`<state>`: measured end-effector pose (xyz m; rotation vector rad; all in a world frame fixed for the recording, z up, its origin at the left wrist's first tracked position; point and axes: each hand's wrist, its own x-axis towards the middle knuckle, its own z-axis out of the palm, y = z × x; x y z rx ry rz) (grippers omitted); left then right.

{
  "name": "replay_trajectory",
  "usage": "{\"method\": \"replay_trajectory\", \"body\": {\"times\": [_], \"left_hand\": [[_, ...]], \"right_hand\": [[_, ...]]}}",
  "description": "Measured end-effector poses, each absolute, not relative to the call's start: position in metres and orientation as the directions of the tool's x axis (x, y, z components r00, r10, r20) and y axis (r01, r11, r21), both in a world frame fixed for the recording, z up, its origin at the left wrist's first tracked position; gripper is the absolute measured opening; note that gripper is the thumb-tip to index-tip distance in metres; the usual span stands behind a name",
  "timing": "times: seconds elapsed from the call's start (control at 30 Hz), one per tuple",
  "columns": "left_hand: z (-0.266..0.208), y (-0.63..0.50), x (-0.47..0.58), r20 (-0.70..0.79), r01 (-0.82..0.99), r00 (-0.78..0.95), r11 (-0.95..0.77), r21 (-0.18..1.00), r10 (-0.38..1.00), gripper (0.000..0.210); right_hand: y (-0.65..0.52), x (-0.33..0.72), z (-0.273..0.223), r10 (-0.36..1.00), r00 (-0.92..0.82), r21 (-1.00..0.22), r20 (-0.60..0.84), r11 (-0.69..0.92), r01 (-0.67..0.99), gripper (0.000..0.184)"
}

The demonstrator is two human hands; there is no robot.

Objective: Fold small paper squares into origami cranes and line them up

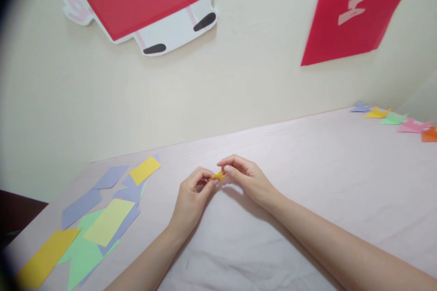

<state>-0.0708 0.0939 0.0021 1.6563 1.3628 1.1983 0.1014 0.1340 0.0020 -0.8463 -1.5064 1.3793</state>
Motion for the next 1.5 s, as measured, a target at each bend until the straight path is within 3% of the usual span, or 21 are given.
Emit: {"method": "replay_trajectory", "body": {"times": [0.23,0.43,0.8,1.17,1.3,1.5], "left_hand": [[0.0003,0.0963,-0.0745,0.294,0.419,0.056,-0.29,0.86,0.954,0.008],[0.0044,0.0967,-0.0768,0.382,0.483,0.104,-0.382,0.788,0.918,0.014],[0.003,0.0968,-0.076,0.357,0.496,0.085,-0.35,0.795,0.93,0.01],[0.0037,0.0942,-0.0723,0.266,0.545,0.048,-0.249,0.801,0.963,0.006],[0.003,0.0954,-0.0715,0.171,0.437,0.011,-0.158,0.885,0.985,0.009],[0.0043,0.0957,-0.0696,0.092,0.29,-0.02,-0.083,0.954,0.996,0.012]], "right_hand": [[0.1394,0.106,0.0025,0.797,-0.403,-0.853,0.45,0.517,0.071,0.011],[0.1398,0.1067,0.0015,0.745,-0.433,-0.756,0.507,0.626,0.192,0.01],[0.1413,0.109,-0.0006,0.664,-0.467,-0.576,0.584,0.744,0.339,0.008],[0.1398,0.1071,-0.0002,0.706,-0.467,-0.577,0.532,0.707,0.409,0.012],[0.1386,0.1061,0.0011,0.773,-0.415,-0.675,0.479,0.627,0.389,0.014],[0.138,0.1031,-0.0009,0.828,-0.404,-0.833,0.388,0.503,0.232,0.016]]}}
